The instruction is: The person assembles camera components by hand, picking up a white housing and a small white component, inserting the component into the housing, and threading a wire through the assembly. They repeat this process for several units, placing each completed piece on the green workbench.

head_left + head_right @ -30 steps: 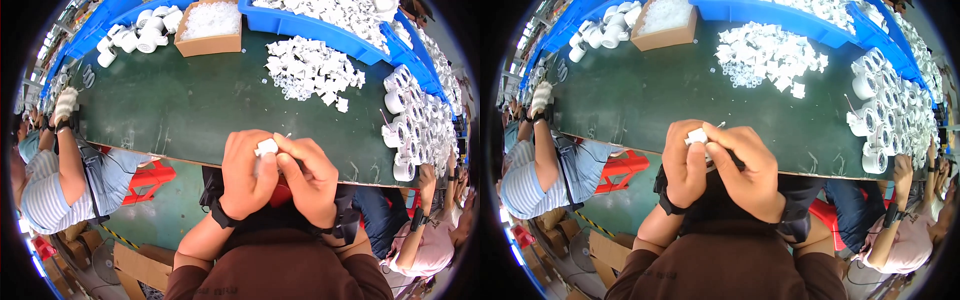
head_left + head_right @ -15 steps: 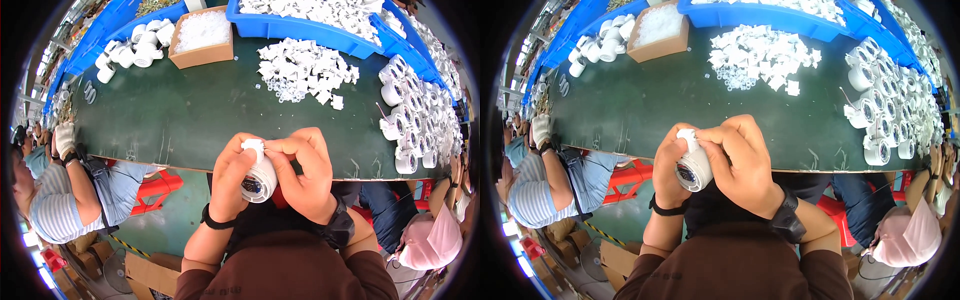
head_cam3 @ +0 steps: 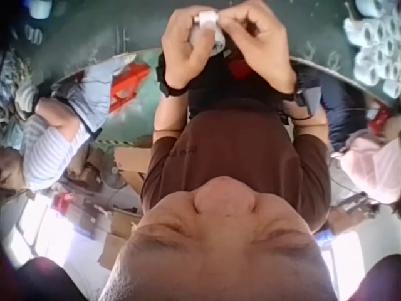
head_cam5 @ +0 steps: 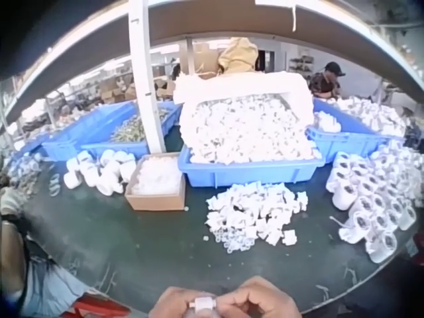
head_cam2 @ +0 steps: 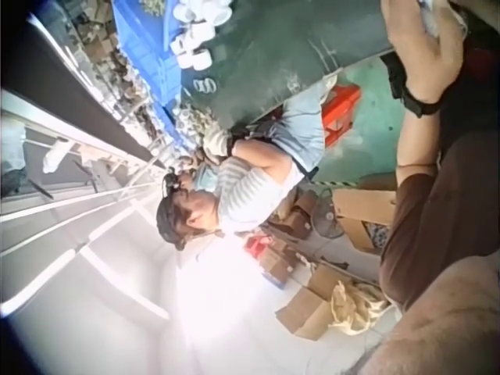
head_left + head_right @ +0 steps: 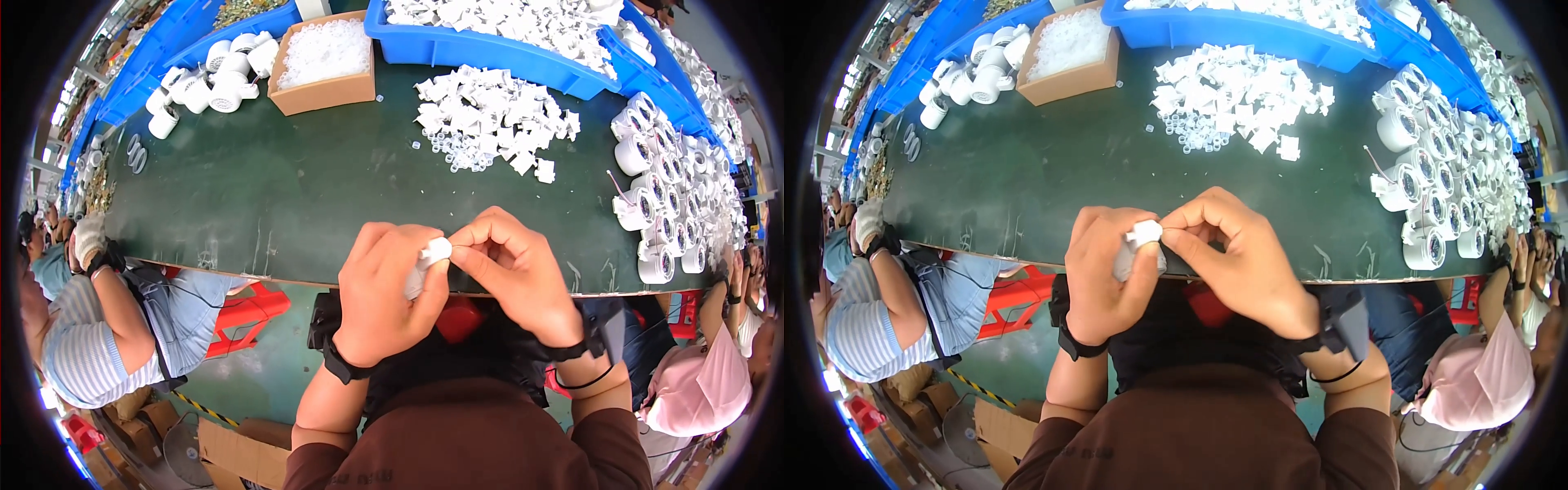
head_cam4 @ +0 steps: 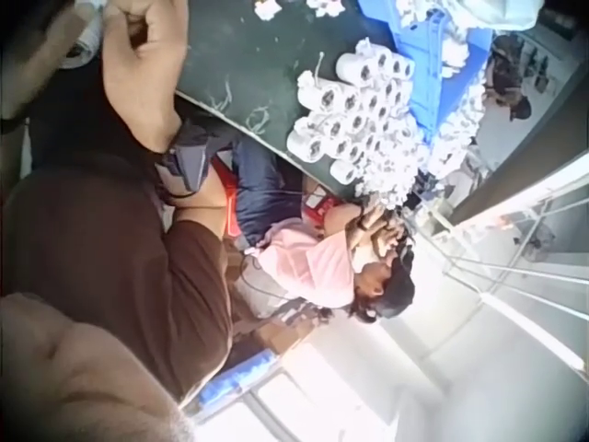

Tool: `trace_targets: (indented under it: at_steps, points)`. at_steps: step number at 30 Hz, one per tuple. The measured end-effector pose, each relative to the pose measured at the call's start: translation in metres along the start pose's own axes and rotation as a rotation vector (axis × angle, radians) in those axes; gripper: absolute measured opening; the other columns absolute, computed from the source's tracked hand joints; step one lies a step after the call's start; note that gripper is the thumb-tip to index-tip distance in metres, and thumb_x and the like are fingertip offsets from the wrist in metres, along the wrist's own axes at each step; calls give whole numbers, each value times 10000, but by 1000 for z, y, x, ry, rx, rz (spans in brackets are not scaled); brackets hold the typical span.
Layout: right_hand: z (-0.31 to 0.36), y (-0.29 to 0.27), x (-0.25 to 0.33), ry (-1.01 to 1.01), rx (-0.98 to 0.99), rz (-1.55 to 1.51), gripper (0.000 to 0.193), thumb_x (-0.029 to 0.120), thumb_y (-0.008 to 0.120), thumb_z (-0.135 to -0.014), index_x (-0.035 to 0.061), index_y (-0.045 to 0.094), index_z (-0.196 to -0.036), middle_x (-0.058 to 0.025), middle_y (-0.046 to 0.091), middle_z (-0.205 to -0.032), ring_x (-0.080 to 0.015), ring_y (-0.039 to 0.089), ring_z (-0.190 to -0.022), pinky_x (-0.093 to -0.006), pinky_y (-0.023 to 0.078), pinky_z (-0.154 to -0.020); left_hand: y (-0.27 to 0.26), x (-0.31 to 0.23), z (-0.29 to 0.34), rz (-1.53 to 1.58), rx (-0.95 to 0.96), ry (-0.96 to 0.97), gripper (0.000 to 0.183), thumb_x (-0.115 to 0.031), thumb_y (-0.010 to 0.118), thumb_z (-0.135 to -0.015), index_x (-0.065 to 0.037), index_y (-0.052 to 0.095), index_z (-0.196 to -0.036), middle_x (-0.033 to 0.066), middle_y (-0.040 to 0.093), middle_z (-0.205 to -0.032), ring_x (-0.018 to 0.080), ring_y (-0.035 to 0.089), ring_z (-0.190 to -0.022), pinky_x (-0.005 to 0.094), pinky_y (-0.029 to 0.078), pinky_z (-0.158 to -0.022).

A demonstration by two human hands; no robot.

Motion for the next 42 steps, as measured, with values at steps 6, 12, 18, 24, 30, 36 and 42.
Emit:
trace_targets:
  at_steps: [6, 12, 18, 24, 30, 36, 42]
  points:
    - [-40, -40, 3, -69, 13, 501, 56, 61, 706, -938, 6, 711, -938, -36, 659, -931, -109, 602, -834, -266, 478, -749, 10, -8, -3, -140, 5, 85, 298, -31, 723, -774, -45, 686, -1070, 96, 711, -995, 315, 607, -861, 388, 513, -767]
    - [-60, -33, 13, -466, -117, 934, 92, 48, 737, -862, 37, 672, -925, -91, 610, -905, -283, 617, -786, -364, 511, -701, 12, -12, -6, -165, 3, 79, 305, -30, 733, -758, -49, 698, -1060, 95, 708, -992, 309, 610, -853, 388, 513, -761]
    - [-52, -31, 17, -563, -174, 1067, 86, 35, 710, -888, 46, 642, -940, -76, 625, -898, -257, 644, -875, -369, 517, -757, 13, -12, -5, -190, 31, 64, 293, -35, 738, -766, -51, 700, -1057, 91, 697, -1031, 311, 617, -884, 387, 513, -767]
    - [-19, -43, -6, 160, 0, 14, 150, -1, 673, -949, 8, 686, -1098, -40, 712, -944, -120, 671, -855, -267, 525, -786, 12, -10, -3, -245, 75, 0, 298, -51, 750, -772, -55, 687, -1063, 96, 668, -1087, 310, 612, -909, 390, 502, -776]
    - [-2, -13, -11, 136, 93, -218, 155, -38, 692, -923, -8, 743, -1067, -85, 670, -1136, -160, 631, -1077, -308, 501, -961, 17, -7, -6, -225, 69, 15, 309, -59, 775, -754, -63, 640, -1031, 106, 656, -1072, 319, 607, -901, 396, 492, -774]
    - [-9, -2, -15, 254, 179, -316, 119, -8, 687, -942, -5, 729, -1053, -99, 699, -1116, -163, 658, -1043, -313, 515, -957, 17, -4, -2, -214, 11, 39, 336, -71, 779, -740, -86, 590, -1017, 79, 628, -1096, 299, 590, -870, 397, 458, -754]
    - [-8, 5, -25, 348, 192, -269, 143, 49, 672, -969, 5, 663, -1105, -66, 688, -1103, -127, 639, -1037, -294, 514, -932, 18, -5, -3, -211, 7, 55, 370, -65, 786, -723, -85, 579, -1029, 82, 621, -1111, 299, 587, -888, 398, 447, -760]
Point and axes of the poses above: each hand's wrist, its own z-axis away from the middle knuckle, its own y-axis out of the palm, x = y × z, the point moved 9 cm from there along -z, towards the middle knuckle
